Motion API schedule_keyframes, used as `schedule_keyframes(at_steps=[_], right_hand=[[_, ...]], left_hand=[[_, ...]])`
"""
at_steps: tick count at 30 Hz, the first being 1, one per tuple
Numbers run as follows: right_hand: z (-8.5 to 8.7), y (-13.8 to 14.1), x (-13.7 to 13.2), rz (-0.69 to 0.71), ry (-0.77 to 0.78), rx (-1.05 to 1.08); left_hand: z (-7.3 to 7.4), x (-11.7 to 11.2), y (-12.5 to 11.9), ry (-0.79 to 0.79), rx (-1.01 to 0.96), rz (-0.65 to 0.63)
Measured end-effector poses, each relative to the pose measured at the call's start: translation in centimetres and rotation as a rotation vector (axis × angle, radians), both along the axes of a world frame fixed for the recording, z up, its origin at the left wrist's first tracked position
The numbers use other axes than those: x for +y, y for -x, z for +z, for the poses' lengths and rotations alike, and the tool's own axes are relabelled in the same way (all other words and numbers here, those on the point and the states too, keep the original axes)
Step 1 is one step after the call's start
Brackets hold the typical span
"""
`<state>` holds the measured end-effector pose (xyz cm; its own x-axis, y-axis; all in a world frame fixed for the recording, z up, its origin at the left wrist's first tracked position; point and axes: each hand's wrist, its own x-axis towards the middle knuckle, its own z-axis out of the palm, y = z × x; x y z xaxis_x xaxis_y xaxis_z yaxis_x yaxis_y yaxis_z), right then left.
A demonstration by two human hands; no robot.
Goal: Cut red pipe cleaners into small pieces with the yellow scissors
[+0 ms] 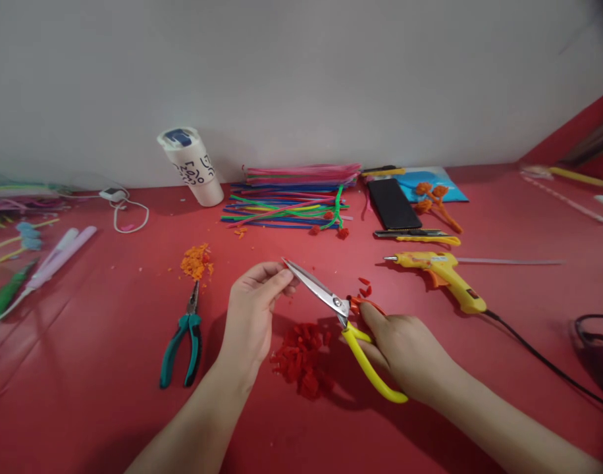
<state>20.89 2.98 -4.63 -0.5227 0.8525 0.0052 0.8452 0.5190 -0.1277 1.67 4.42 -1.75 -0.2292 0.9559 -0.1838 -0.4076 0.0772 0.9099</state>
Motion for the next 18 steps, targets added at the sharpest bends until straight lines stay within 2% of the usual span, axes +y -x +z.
schedule_keyframes(at_steps=[3,6,11,14,18], right_hand=[[0.2,0.0,0.2,-0.049,0.088,0.044],[0.9,0.2,0.3,-0.124,0.26,0.201],[2.1,0.8,0.2,-0.177,0.511,0.686],[2.3,1.4,0.1,-0.255,0.657,0.961],[2.2,1.8,0.2,-0.341,0.697,1.113]], left_hand=[[0.0,0.0,0.0,0.0,-0.006,-0.005],[-0.1,-0.1,-0.2,0.017,-0.017,-0.054],[-0.1,-0.7,-1.2,0.113,0.018,-0.303],[-0.1,-1.2,-1.8,0.144,0.023,-0.449],[-0.3,-1.6,-2.4,0.16,0.069,-0.566]])
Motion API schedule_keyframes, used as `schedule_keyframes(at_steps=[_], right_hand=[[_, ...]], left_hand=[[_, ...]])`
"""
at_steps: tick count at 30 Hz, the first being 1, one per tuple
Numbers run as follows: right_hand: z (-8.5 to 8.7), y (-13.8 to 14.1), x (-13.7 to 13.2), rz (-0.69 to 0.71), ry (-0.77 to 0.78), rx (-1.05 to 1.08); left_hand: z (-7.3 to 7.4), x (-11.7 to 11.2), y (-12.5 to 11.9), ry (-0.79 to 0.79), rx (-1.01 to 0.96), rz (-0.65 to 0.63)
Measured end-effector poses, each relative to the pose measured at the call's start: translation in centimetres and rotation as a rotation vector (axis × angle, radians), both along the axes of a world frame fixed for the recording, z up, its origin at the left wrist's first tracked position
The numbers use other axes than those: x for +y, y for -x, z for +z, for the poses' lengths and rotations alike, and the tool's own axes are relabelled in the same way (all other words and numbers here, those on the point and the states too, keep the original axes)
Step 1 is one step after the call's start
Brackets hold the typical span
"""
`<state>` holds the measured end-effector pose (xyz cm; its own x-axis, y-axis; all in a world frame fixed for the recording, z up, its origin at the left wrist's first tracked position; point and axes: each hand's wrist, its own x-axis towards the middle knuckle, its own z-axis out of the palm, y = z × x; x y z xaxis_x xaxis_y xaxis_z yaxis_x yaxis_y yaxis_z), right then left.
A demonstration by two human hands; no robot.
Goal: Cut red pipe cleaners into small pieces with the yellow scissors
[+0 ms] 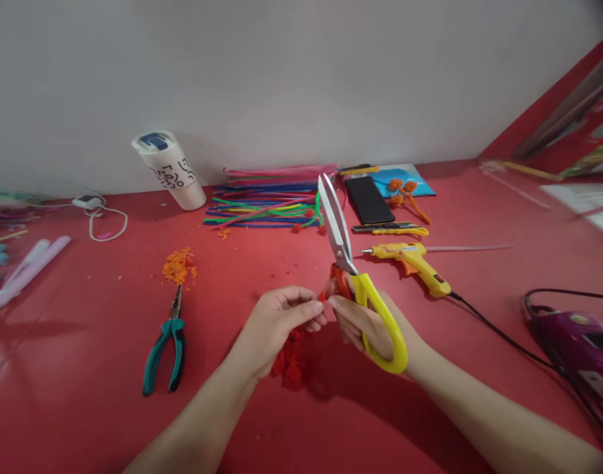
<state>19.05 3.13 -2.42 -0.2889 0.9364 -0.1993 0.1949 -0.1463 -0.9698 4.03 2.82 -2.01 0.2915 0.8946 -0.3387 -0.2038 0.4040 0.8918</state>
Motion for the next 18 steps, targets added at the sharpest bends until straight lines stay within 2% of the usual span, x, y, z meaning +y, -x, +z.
schedule_keyframes(at_steps=[7,12,15,18], right_hand=[[-0.4,-0.2,-0.2,-0.027,0.018,-0.012],[0.1,-0.2,0.0,0.004,-0.083,-0.145],[0.2,-0.9,0.4,0.059,-0.232,-0.287],[-0.2,-1.9,0.5,0.139,-0.39,-0.625]], left_hand=[[-0.2,-0.1,-0.4,0.02,0.063,-0.026],[-0.3,-0.2,-0.6,-0.034,0.162,0.04],[-0.3,0.1,-0.2,-0.043,0.122,0.15],[-0.3,0.6,0.6,-0.064,0.059,0.328]])
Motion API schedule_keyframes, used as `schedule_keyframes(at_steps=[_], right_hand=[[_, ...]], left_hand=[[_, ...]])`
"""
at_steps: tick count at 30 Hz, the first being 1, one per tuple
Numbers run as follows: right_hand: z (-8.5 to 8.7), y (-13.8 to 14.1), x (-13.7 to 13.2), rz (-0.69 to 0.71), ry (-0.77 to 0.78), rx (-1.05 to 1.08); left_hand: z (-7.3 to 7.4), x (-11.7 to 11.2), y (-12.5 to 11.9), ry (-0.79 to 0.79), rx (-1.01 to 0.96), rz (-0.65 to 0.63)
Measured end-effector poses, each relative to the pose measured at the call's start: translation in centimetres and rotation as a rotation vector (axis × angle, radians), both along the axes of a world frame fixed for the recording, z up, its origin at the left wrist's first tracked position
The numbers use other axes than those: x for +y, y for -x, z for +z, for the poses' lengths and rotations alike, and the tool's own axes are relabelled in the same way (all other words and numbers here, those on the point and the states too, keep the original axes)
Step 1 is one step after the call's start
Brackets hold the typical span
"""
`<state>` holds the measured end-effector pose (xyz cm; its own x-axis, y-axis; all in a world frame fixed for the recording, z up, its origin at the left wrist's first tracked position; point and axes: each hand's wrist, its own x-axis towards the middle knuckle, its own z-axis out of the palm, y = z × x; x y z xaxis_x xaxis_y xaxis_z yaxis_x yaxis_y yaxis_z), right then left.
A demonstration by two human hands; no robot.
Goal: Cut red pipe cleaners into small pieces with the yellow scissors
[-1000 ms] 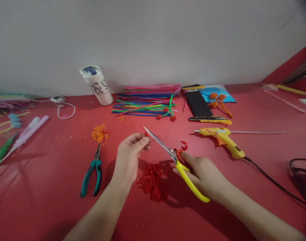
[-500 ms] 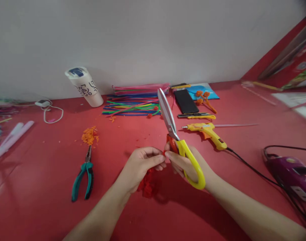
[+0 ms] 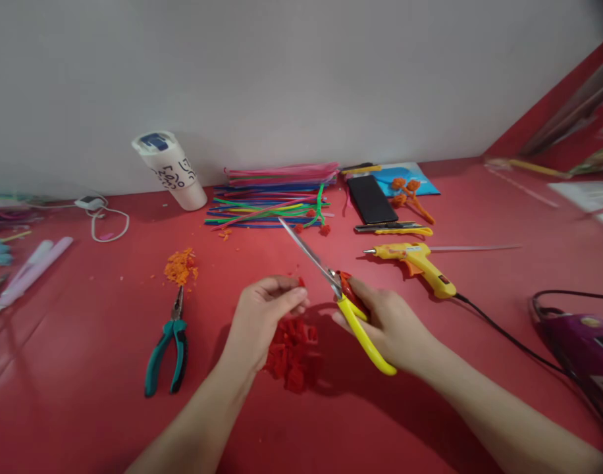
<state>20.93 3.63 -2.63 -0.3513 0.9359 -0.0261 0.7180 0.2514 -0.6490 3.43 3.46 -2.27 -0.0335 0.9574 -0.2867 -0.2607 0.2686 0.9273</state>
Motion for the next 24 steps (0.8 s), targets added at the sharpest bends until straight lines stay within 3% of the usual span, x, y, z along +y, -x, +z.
schedule_keyframes(at_steps=[3,7,13,24], right_hand=[[-0.6,-0.5,-0.1,0.075,-0.103,-0.284],[-1.1,-0.4,-0.4,0.146,-0.197,-0.45],[-1.9,-0.4,-0.6,0.197,-0.308,-0.499],[-2.1,-0.3,-0.6,0.224,-0.368,-0.483]], left_hand=[[0.2,0.6,0.9,-0.055,-0.065,0.111],[0.4,0.9,1.5,-0.086,-0.125,0.156],[0.4,0.8,1.6,-0.099,-0.158,0.199],[0.6,0.9,1.6,-0.114,-0.167,0.191]])
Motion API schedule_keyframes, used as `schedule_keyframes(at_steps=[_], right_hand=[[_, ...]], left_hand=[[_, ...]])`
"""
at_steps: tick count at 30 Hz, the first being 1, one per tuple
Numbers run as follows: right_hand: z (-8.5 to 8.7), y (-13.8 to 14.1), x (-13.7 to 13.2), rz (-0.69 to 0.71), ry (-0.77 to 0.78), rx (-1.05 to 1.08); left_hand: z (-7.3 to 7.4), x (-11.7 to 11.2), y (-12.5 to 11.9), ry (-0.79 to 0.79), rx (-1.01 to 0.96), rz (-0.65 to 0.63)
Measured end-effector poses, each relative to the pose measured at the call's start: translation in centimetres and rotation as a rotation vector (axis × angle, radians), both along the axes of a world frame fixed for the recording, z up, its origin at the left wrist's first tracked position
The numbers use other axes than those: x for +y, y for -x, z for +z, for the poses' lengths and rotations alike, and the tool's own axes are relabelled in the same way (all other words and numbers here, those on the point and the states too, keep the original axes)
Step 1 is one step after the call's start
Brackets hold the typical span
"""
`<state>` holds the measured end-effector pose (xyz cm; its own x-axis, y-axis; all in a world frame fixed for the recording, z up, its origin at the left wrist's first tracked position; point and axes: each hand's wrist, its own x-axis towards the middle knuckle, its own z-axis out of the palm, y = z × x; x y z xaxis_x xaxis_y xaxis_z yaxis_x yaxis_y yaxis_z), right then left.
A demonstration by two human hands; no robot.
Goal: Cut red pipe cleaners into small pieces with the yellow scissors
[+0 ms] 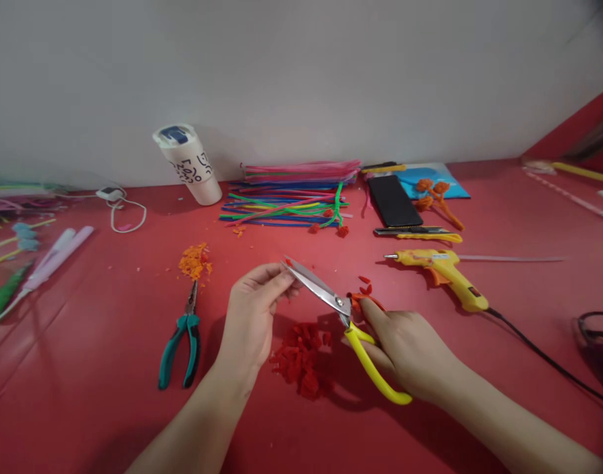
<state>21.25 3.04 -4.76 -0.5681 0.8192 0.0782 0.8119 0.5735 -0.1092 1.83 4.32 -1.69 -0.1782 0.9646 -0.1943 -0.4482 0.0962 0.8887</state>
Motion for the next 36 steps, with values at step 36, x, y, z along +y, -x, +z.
schedule_keyframes(at_steps=[36], right_hand=[[1.5,0.6,0.1,-0.184,0.388,0.202]], left_hand=[[0.0,-0.1,-0.1,0.028,-0.01,-0.062]])
